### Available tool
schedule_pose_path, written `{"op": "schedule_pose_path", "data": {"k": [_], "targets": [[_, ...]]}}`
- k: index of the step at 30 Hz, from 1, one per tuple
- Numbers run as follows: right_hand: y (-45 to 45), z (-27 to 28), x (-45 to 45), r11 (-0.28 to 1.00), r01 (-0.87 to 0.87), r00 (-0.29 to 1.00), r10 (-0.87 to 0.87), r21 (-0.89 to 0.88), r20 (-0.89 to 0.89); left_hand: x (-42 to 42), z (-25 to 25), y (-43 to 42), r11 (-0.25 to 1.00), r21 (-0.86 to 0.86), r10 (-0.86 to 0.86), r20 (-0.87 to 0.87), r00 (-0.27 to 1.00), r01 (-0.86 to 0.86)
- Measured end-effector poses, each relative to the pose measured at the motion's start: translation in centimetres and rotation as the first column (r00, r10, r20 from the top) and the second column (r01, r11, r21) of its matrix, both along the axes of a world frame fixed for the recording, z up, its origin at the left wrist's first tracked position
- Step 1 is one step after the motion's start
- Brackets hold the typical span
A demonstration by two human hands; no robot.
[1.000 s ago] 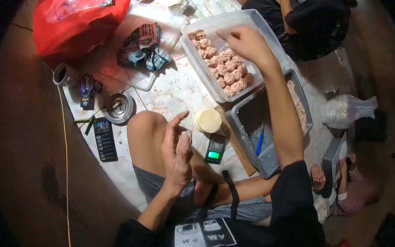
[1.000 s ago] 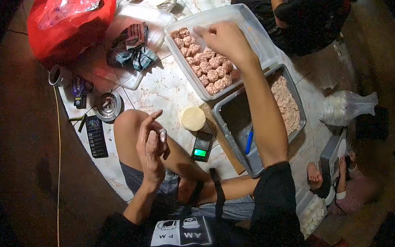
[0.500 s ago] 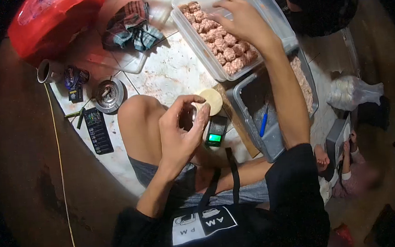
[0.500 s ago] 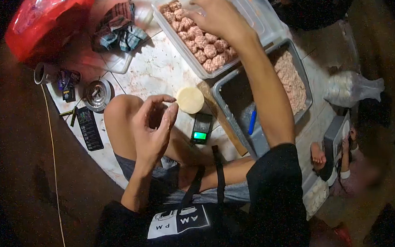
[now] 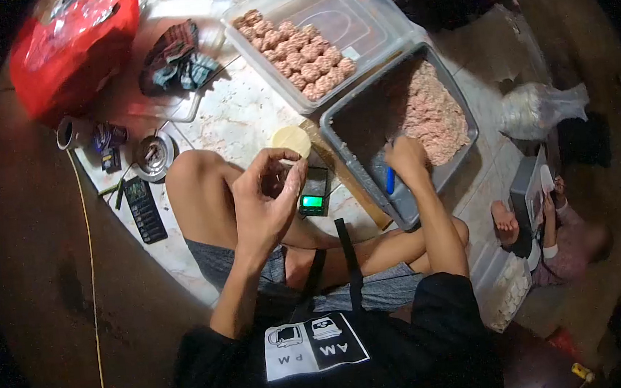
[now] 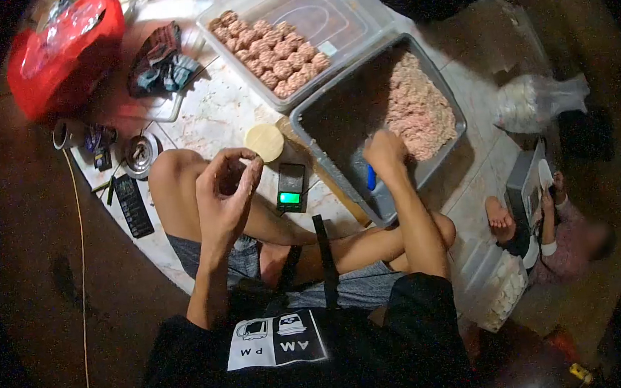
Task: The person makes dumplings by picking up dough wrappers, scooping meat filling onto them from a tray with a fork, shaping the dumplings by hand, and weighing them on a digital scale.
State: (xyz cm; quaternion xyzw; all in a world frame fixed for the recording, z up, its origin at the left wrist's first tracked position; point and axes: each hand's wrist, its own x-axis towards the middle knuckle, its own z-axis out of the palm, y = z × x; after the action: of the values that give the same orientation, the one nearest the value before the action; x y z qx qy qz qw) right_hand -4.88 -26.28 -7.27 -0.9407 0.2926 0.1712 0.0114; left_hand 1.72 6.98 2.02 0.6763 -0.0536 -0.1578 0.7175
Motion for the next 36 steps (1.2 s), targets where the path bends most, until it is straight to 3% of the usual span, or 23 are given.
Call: {"op": "schedule_pose_path", "data": {"k": [2,6,7,8,9,11,12,15,17,20,23,24,27,28,30,33,35,36], "targets": [[-0.8,-1.1,-0.4,1.0,0.0,0.998,0.0,0.001,0.057,-0.6,0.8,-0.1,1.0,0.012,-0.006,0.006,1.0,0.006],[-0.6,3.2,-0.3,1.0,-0.008,0.938,0.012,-0.013,0.348,-0.6,0.0,0.5,0.999,0.046,-0.002,0.039,0.999,0.0],[-1.1,4.9,0.5,0.995,-0.023,0.919,0.057,-0.092,0.389,-0.6,-0.5,0.4,0.999,0.048,0.014,0.039,0.999,-0.016],[-2.2,6.2,1.0,0.985,-0.034,0.902,0.104,-0.17,0.42,-0.4,-0.7,0.3,0.988,0.157,-0.015,0.032,0.999,0.01],[-3.0,7.1,1.4,0.968,-0.039,0.885,0.148,-0.246,0.442,-0.1,-1.4,-0.3,0.969,0.248,-0.054,0.146,0.988,0.016],[-4.4,8.2,3.6,0.968,-0.013,0.921,0.108,-0.249,0.373,0.4,-3.0,-1.9,0.907,0.421,-0.164,0.353,0.921,0.0],[-5.1,8.5,4.6,0.967,0.002,0.935,0.089,-0.255,0.344,0.7,-2.0,-2.4,0.829,0.549,-0.268,0.223,0.937,0.106],[-5.3,-0.5,4.3,0.949,-0.111,0.933,0.202,-0.294,0.298,1.1,-5.8,-3.7,0.789,0.614,-0.291,0.343,0.893,0.021],[-2.1,0.7,3.6,0.966,-0.103,0.947,0.169,-0.238,0.273,1.3,-7.1,-4.1,0.74,0.672,-0.33,0.34,0.881,0.017],[0.2,-2.1,1.3,0.939,-0.177,0.974,0.209,-0.293,0.082,1.2,-9.1,-4.3,0.727,0.685,-0.322,0.403,0.857,-0.05],[-2.9,3.5,2.4,0.958,-0.196,0.974,0.215,-0.211,0.073,1.3,-9.9,-4.2,0.751,0.655,-0.291,0.446,0.846,-0.087],[-3.4,5.0,2.9,0.949,-0.169,0.952,0.227,-0.267,0.206,1.4,-9.9,-4.4,0.749,0.654,-0.283,0.46,0.841,-0.106],[-5.6,6.6,6.2,0.945,-0.18,0.911,0.265,-0.274,0.317,1.7,-10.6,-4.4,0.699,0.706,-0.32,0.449,0.834,-0.112],[-7.0,2.9,6.0,0.97,-0.124,0.952,0.175,-0.207,0.25,1.6,-10.4,-4.2,0.734,0.673,-0.302,0.439,0.846,-0.087],[-4.5,1.3,5.4,0.956,-0.169,0.945,0.226,-0.241,0.237,2.2,-9.3,-3.9,0.801,0.597,-0.272,0.427,0.862,-0.043],[-3.0,1.6,4.3,0.963,-0.214,0.942,0.248,-0.163,0.225,2.4,-7.2,-3.3,0.937,0.27,0.077,0.453,0.888,-0.219],[-1.8,3.5,3.1,0.962,-0.258,0.949,0.271,-0.094,0.163,2.2,-5.4,-2.0,0.98,0.089,0.169,0.09,0.981,-0.177],[-1.7,3.5,2.3,0.953,-0.293,0.954,0.297,-0.079,0.043,2.7,-5.0,-1.8,0.955,-0.158,0.242,-0.079,0.967,-0.252]]}}
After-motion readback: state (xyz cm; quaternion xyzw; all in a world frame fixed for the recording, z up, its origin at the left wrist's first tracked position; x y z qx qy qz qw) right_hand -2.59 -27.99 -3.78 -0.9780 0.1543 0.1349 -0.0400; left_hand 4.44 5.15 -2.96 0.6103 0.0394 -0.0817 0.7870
